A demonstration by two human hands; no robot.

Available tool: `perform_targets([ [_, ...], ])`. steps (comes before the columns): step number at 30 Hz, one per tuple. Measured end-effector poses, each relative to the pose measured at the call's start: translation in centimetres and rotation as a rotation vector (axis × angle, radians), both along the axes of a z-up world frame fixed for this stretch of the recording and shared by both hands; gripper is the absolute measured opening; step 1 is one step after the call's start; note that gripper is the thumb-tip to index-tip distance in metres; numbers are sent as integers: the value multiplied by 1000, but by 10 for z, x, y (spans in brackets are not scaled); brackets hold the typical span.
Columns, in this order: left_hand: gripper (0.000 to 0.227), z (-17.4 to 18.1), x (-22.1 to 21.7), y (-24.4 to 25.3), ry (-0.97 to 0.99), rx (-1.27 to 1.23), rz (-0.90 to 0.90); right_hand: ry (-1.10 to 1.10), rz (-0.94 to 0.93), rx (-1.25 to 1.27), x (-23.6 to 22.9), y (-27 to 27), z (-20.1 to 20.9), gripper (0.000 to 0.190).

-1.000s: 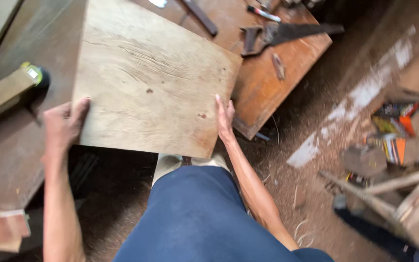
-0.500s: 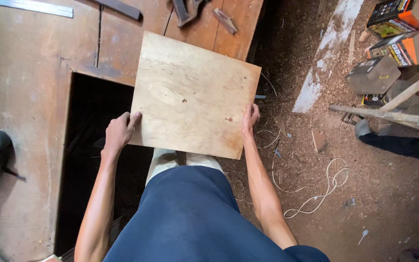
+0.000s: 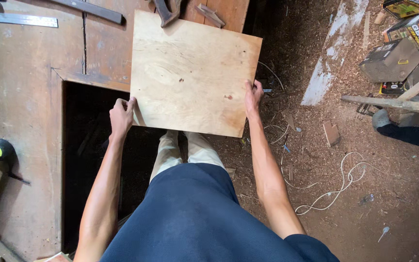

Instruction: The person brushes a rectangular plywood board with a small hand brush, then flips it and brushes the other side. After brushing, the person uses a tape measure to measure the board's length and width.

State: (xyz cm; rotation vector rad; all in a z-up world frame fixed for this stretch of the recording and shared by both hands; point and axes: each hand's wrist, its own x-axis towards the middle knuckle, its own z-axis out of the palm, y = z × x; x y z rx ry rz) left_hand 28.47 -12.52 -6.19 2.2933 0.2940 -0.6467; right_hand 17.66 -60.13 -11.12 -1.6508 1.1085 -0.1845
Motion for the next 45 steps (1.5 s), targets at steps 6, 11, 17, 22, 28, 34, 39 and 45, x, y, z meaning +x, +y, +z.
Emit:
perform_targets([
  [6,53,-19,-15,10,26,-82,108,131,80,62,-9,-4,9,63],
  [11,48,-25,-29,13,42,-168,143,163,103,111,-32,0,20,65],
  [17,45,-21,-28,12,18,-200,145,146,122,153,-33,8,31,46],
  [22,46,-16,-22,8,59,-163,128,121,134,127,-20,7,36,43],
  [28,48,-12,-26,9,49,-174,156,-61,128,-152,-22,34,54,56],
  [34,49,-16,-10,22,96,-308,106,19,390,-748,6,95,54,34],
  [39,45,-28,25,33,265,-394,37,-65,387,59,107,134,13,30],
  [45,41,-38,62,47,371,-493,-92,-84,275,485,238,158,-10,48],
])
